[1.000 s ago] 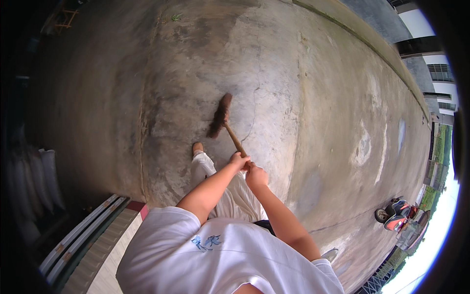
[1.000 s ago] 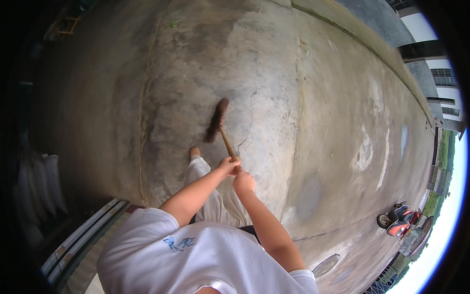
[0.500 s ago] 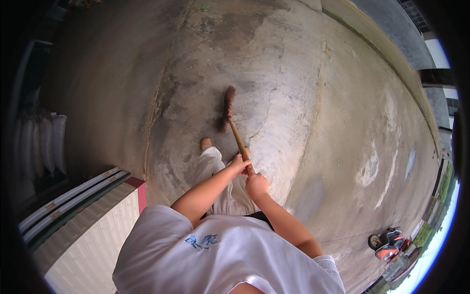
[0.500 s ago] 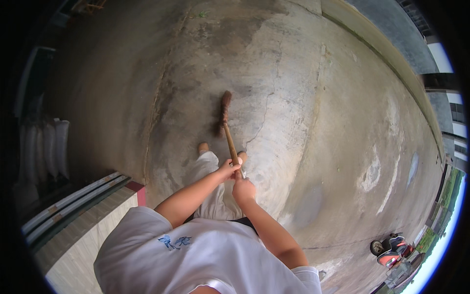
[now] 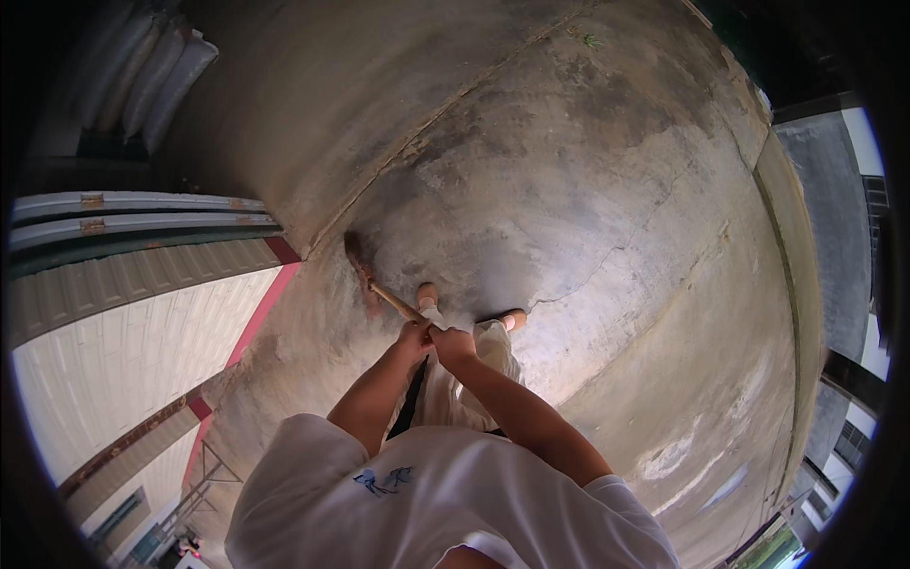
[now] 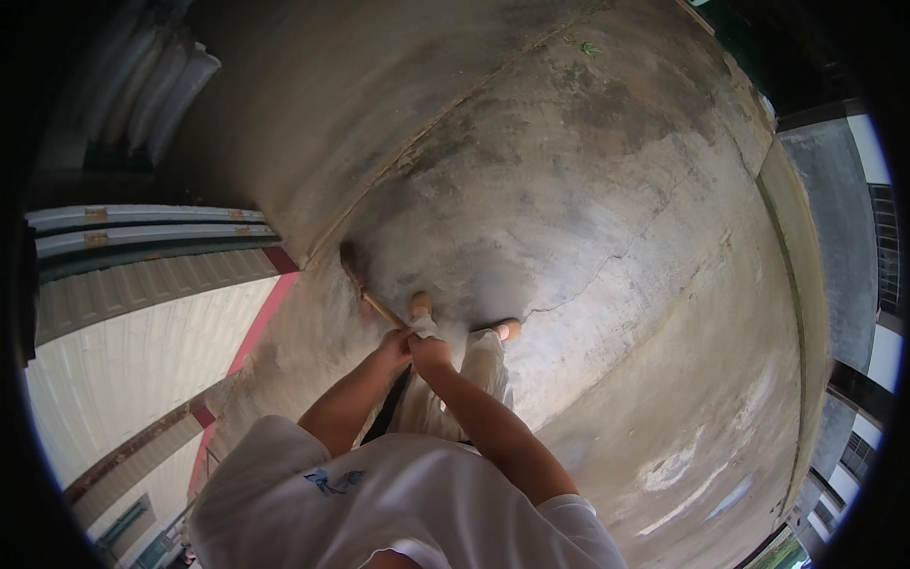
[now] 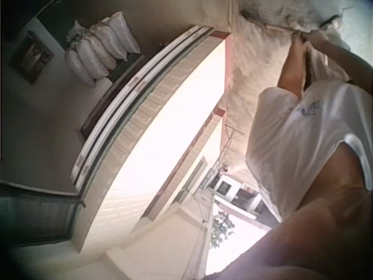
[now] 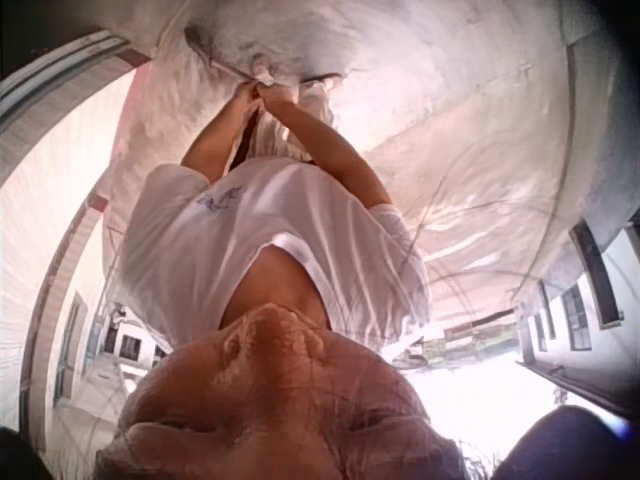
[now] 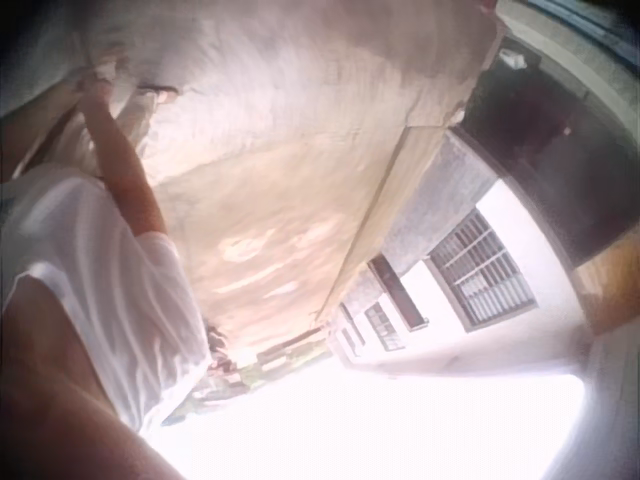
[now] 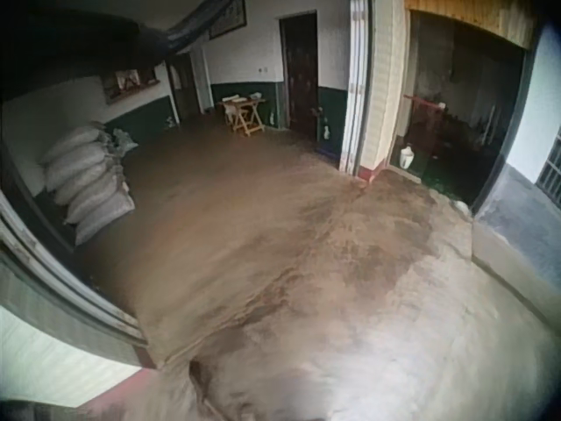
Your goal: The person sweeps a concrete floor with a broom, moving from an indoor area to an outdoor patio and back. They then enter a bedroom and make the bed by arranging pillows, folding a towel, and smoothing the bedspread.
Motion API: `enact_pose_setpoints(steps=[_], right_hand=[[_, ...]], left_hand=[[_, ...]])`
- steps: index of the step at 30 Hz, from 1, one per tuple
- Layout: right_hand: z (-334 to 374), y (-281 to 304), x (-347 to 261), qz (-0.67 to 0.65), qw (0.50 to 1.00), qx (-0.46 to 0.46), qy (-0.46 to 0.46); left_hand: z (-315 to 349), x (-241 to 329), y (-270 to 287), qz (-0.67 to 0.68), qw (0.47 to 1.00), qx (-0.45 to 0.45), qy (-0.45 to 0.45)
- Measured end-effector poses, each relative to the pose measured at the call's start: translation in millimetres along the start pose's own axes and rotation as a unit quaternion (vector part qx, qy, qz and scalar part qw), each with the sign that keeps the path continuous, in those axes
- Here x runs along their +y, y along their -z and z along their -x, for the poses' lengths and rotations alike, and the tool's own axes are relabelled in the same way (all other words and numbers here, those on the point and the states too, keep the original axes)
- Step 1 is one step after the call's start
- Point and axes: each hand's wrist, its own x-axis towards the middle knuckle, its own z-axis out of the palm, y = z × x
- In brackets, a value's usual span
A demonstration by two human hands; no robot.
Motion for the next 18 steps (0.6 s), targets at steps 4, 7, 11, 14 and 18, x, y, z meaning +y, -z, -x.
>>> enact_pose_setpoints(steps=[4, 7, 11, 14, 18], right_hand=[[-33, -26, -42, 0.018, 1.000, -0.021, -0.007], [-46, -24, -55, 0.058, 0.995, -0.066, -0.053], [-42, 16, -54, 0.079, 0.993, -0.023, -0.090], [-28, 44, -46, 0.129, 0.985, 0.003, -0.117], [-15, 54, -31, 0.079, 0.971, 0.052, -0.220]], left_hand=[[17, 29, 40, -0.025, 0.997, 0.067, 0.015], [24, 46, 38, -0.015, 0.999, 0.009, 0.031], [4, 58, -4, -0.128, 0.991, 0.015, 0.030], [-5, 62, -57, -0.213, 0.976, 0.010, 0.039], [-6, 64, -109, -0.282, 0.955, -0.069, 0.058]])
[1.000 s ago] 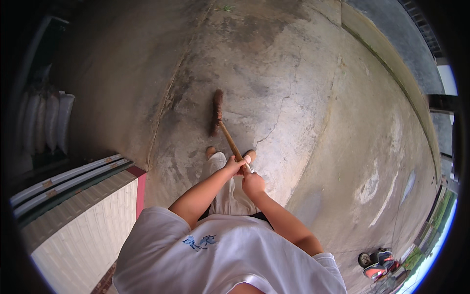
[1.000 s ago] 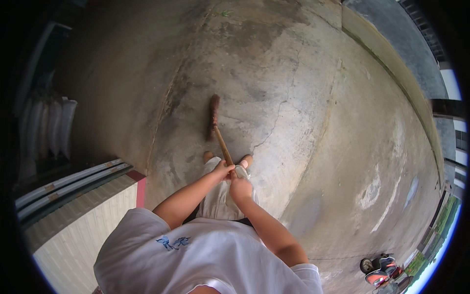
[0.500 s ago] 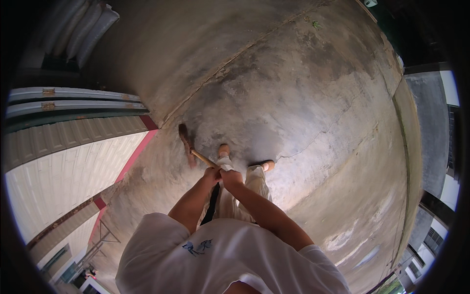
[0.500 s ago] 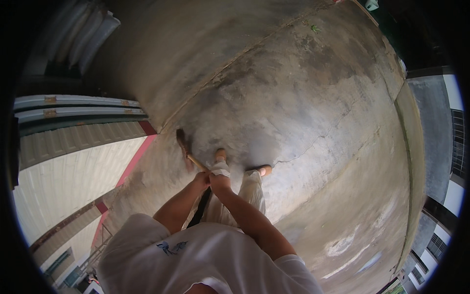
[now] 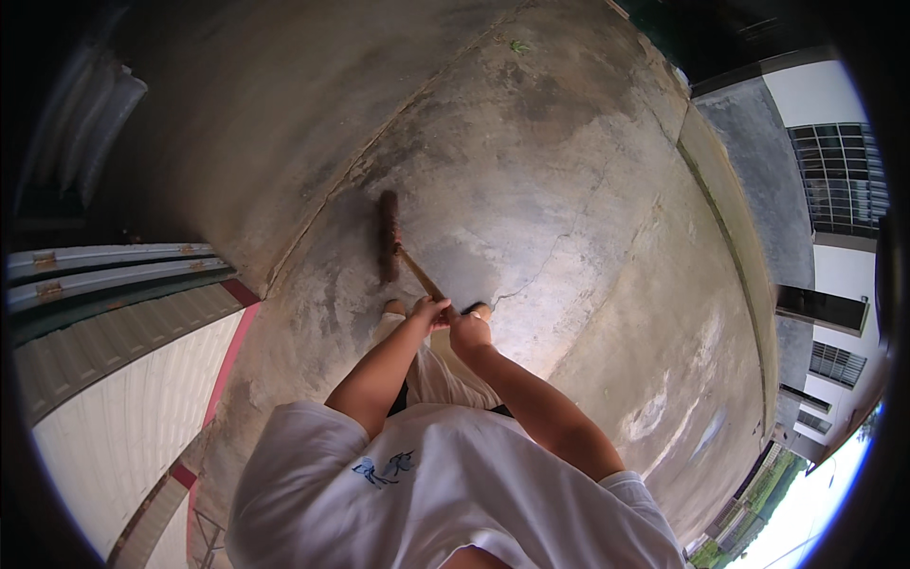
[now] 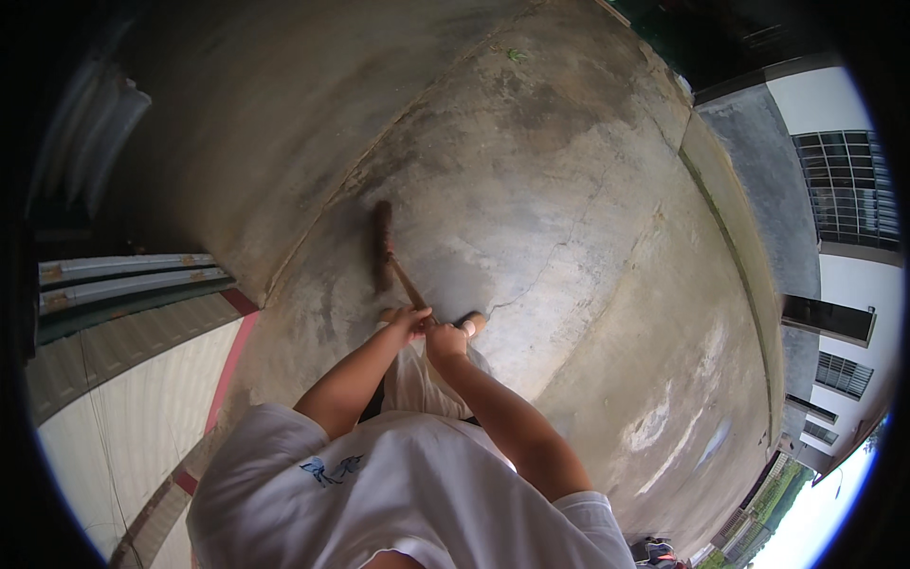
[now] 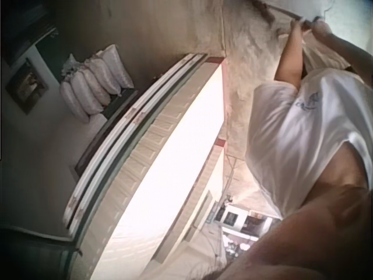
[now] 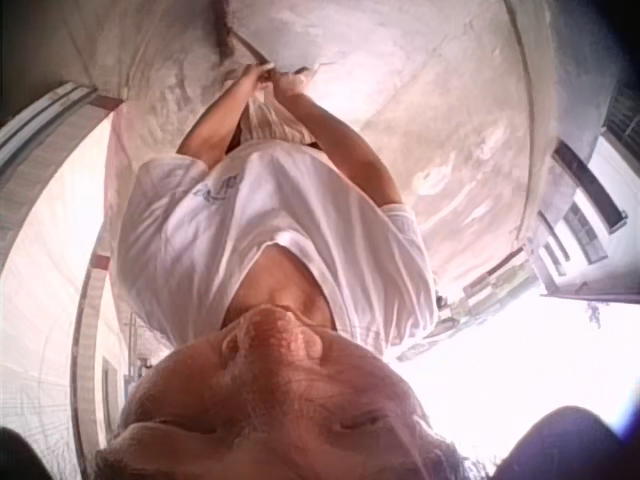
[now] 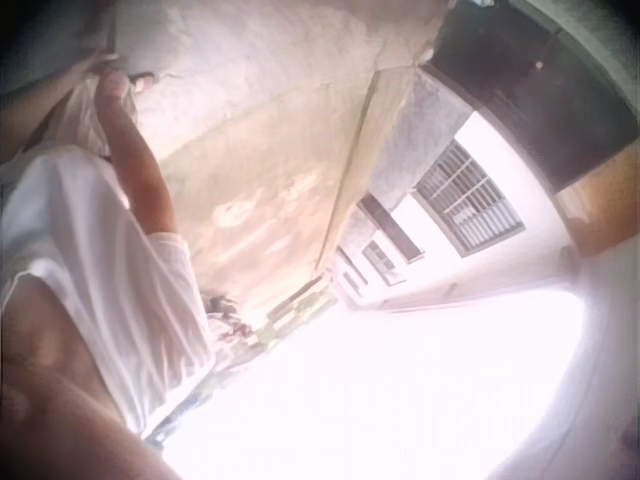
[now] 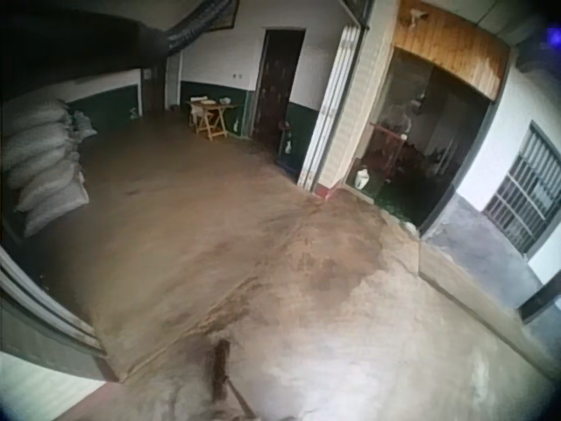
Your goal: The person sweeps a concrete floor with a broom, moving from an indoor area to an outdoor patio and back. They then enter a bedroom and make the bed by arranging pillows, folding a towel, and smoothing the bedspread.
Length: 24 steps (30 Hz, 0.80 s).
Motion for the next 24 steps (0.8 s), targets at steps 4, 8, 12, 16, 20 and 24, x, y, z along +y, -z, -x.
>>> enact_pose_setpoints(steps=[4, 8, 12, 16, 20, 24], right_hand=[[-2, 19, 24, -0.010, 0.999, 0.039, -0.005], [-13, 11, 69, -0.019, 0.999, 0.035, 0.030], [-31, 43, 85, -0.054, 0.998, -0.008, 0.039], [-37, 60, 138, -0.059, 0.997, -0.039, 0.024], [-22, 45, 230, -0.054, 0.998, 0.005, -0.025], [28, 52, 318, -0.141, 0.976, 0.015, -0.165]], left_hand=[[-12, 17, -30, -0.017, 1.000, -0.007, -0.003], [-21, 19, -58, 0.006, 0.999, 0.041, -0.030], [-56, 18, -57, 0.008, 0.996, 0.090, -0.027], [-87, 7, -101, 0.021, 0.996, 0.085, 0.006], [-130, -19, -187, -0.039, 0.996, 0.069, 0.049], [-142, -46, -304, -0.168, 0.983, -0.002, 0.077]])
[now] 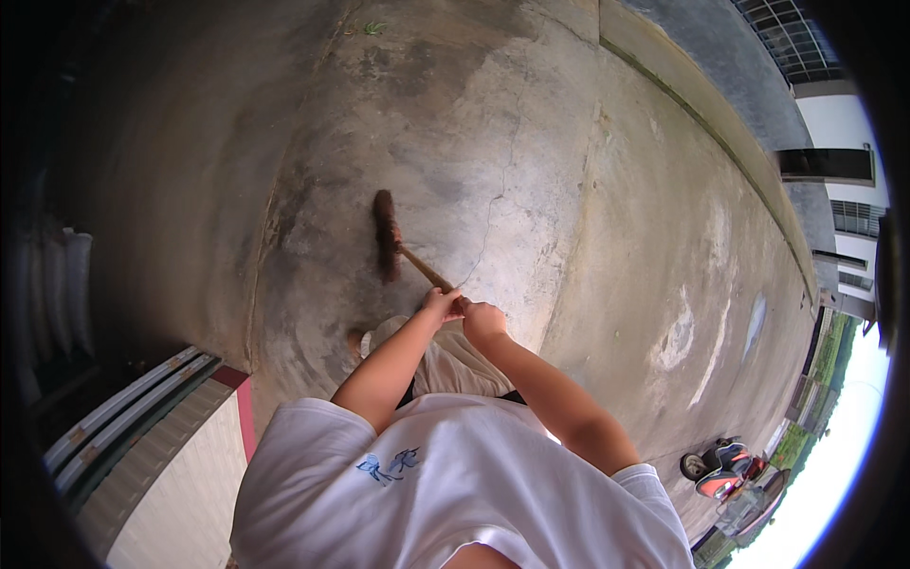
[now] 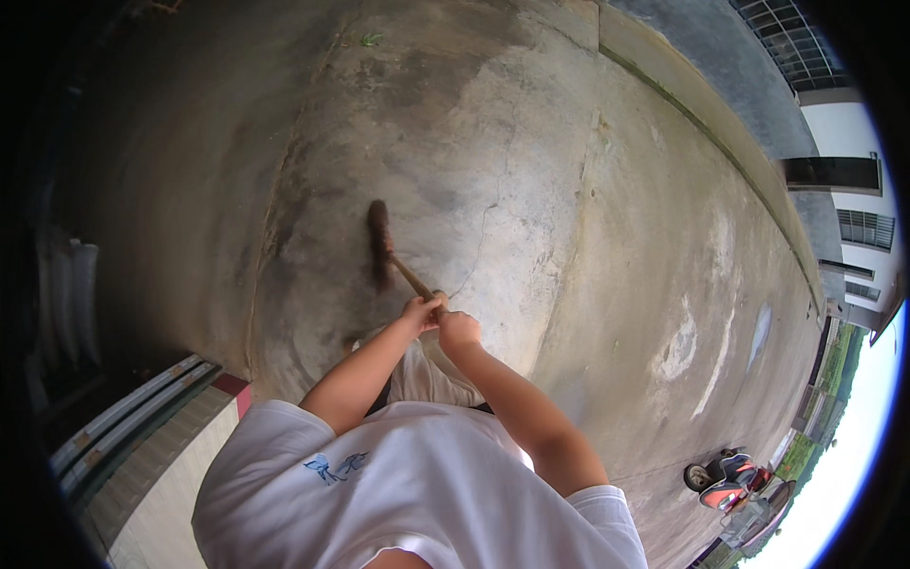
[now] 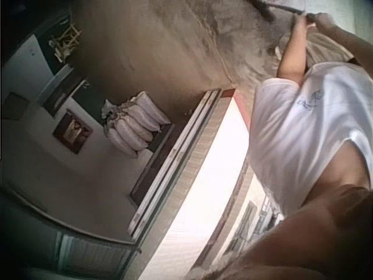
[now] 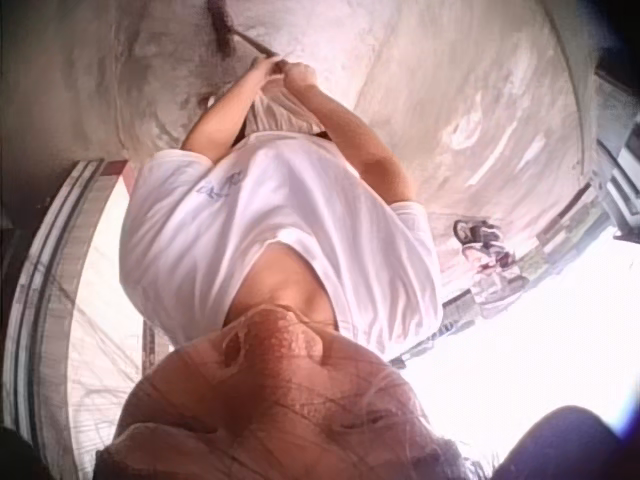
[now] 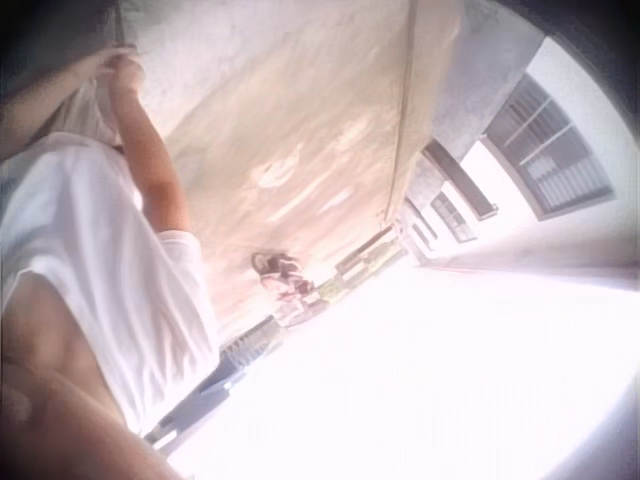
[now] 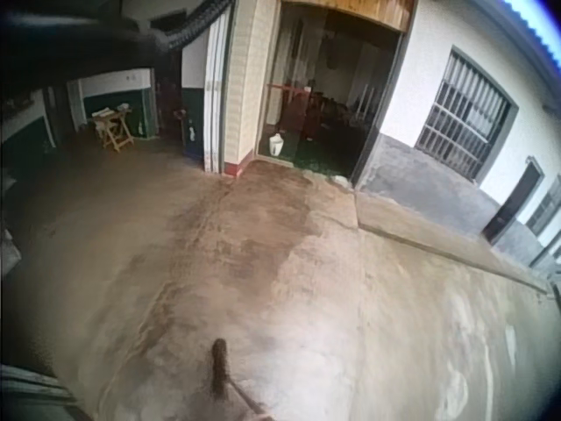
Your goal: The person sweeps a concrete floor with a broom, moving from an indoor area to an outdoor patio and back. They then enter a bedroom and make the bed by arranging pillows, folding a towel, and smoothing the bedspread.
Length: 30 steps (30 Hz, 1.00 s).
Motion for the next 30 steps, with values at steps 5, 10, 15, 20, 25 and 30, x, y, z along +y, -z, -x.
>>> enact_pose_setpoints(steps=[5, 10, 15, 20, 25, 30], right_hand=[[2, 34, 52, -0.056, 0.993, 0.048, -0.088], [-27, 92, 61, -0.086, 0.988, 0.090, -0.088], [-99, 105, 54, -0.126, 0.984, 0.112, -0.054], [-170, 140, 48, -0.140, 0.987, 0.048, -0.057], [-228, 184, 67, -0.130, 0.987, 0.017, -0.098], [-251, 235, 109, -0.135, 0.976, 0.053, -0.163]], left_hand=[[-21, 30, -88, -0.111, 0.990, -0.083, 0.005], [-57, 81, -112, -0.116, 0.991, -0.058, -0.030], [-100, 145, -86, -0.151, 0.984, 0.031, -0.084], [-110, 208, -89, -0.171, 0.983, 0.068, -0.028], [-168, 251, -110, -0.140, 0.989, 0.053, 0.010], [-190, 293, -189, -0.208, 0.978, 0.026, 0.020]])
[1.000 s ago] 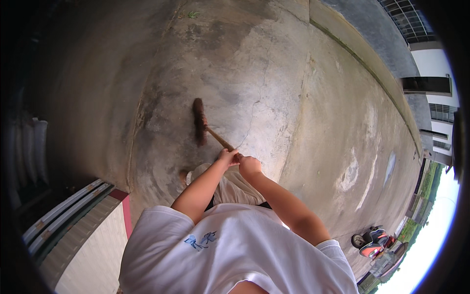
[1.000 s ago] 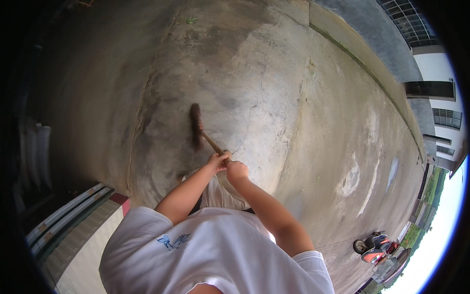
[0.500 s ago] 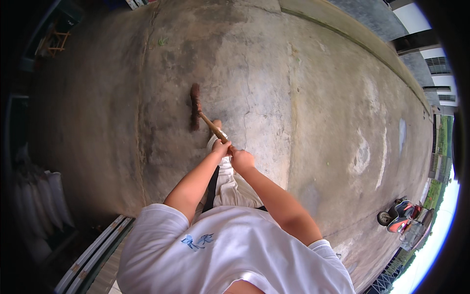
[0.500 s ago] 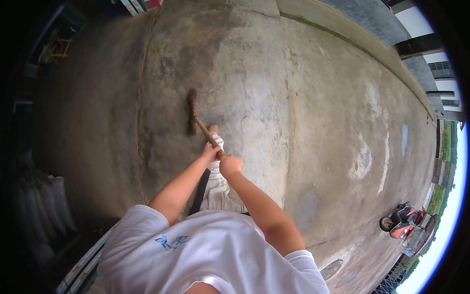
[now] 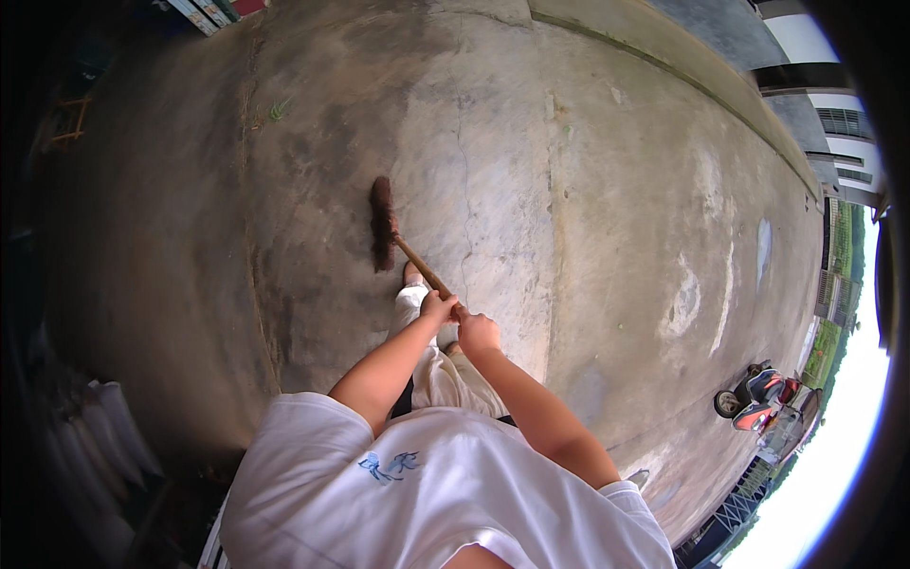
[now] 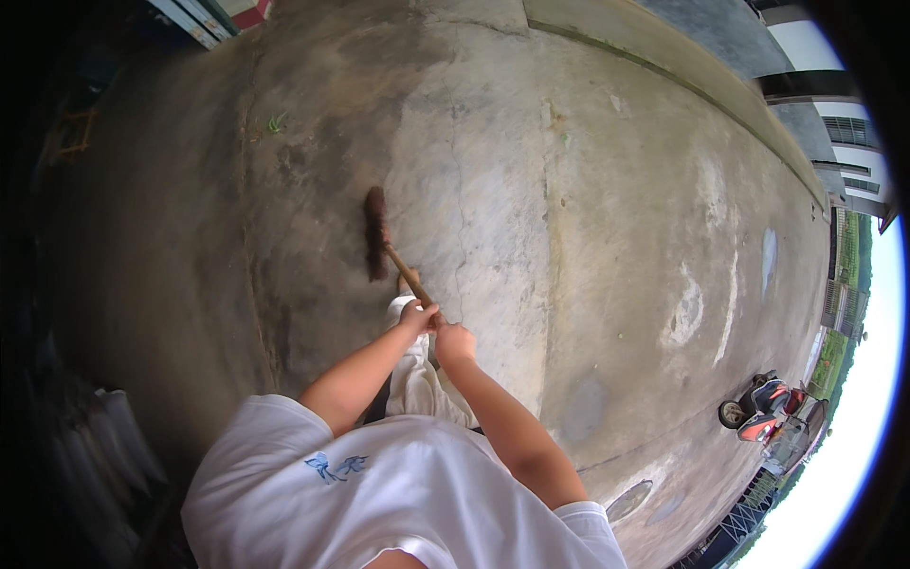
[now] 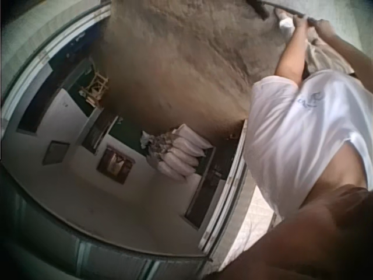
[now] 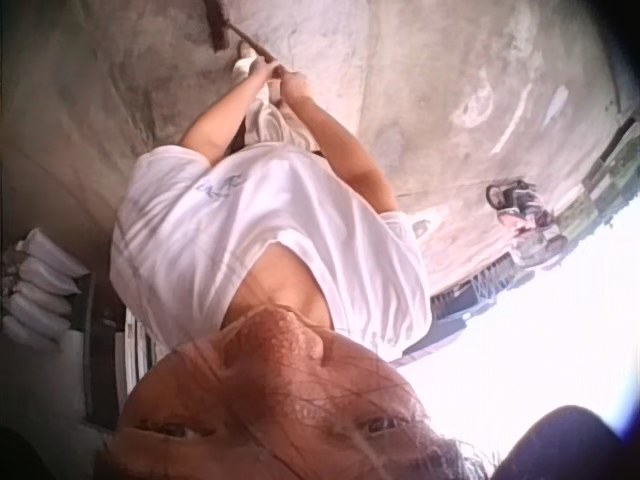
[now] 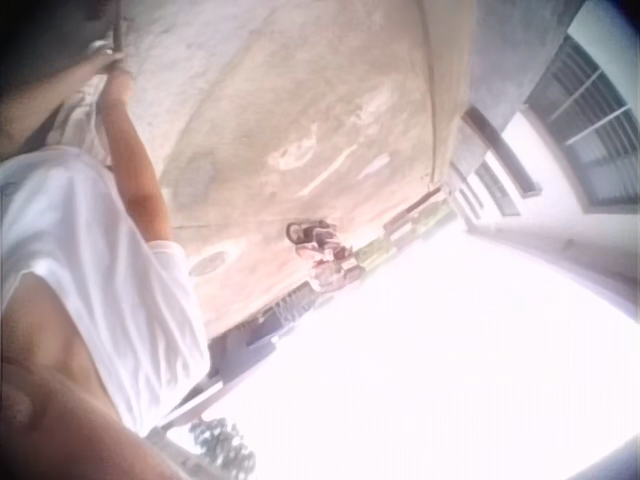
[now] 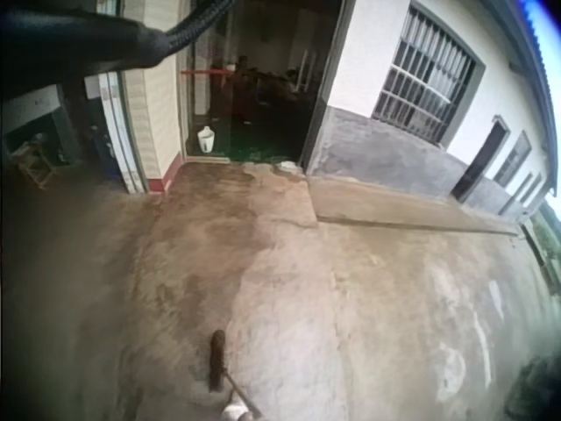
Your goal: The person sweeps a concrete floor with a broom, moving from an indoor area to an outdoor patio and back. They then enter a bedroom and make the bed by arranging pillows, folding a towel, and smoothing the bedspread.
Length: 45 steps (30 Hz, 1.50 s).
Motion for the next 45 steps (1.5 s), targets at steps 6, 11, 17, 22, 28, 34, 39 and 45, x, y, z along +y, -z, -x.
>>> enact_pose_setpoints(steps=[6, 11, 17, 22, 28, 34, 39, 45], right_hand=[[-42, 56, -5, -0.004, 0.999, 0.035, -0.018], [-61, 92, -29, 0.029, 0.997, 0.028, 0.063], [-137, 99, -52, -0.007, 0.983, 0.045, 0.176], [-199, 120, -49, 0.053, 0.983, -0.033, 0.173], [-212, 196, 38, 0.044, 0.996, -0.052, 0.063], [-263, 248, 90, 0.030, 0.995, -0.002, 0.092], [-321, 286, 38, 0.017, 0.988, 0.019, 0.151], [-398, 299, -40, 0.007, 0.985, -0.044, 0.164]], left_hand=[[2, 91, -27, -0.010, 0.998, -0.061, 0.017], [8, 124, -7, 0.022, 0.999, -0.024, -0.027], [-16, 180, 28, 0.067, 0.995, 0.071, -0.009], [-88, 192, 25, 0.142, 0.990, -0.008, -0.003], [-81, 244, -103, 0.067, 0.998, 0.007, 0.014], [-118, 304, -170, 0.050, 0.998, -0.032, -0.020], [-138, 378, -133, 0.064, 0.996, 0.053, -0.042], [-162, 446, -60, 0.130, 0.988, 0.080, -0.035]])
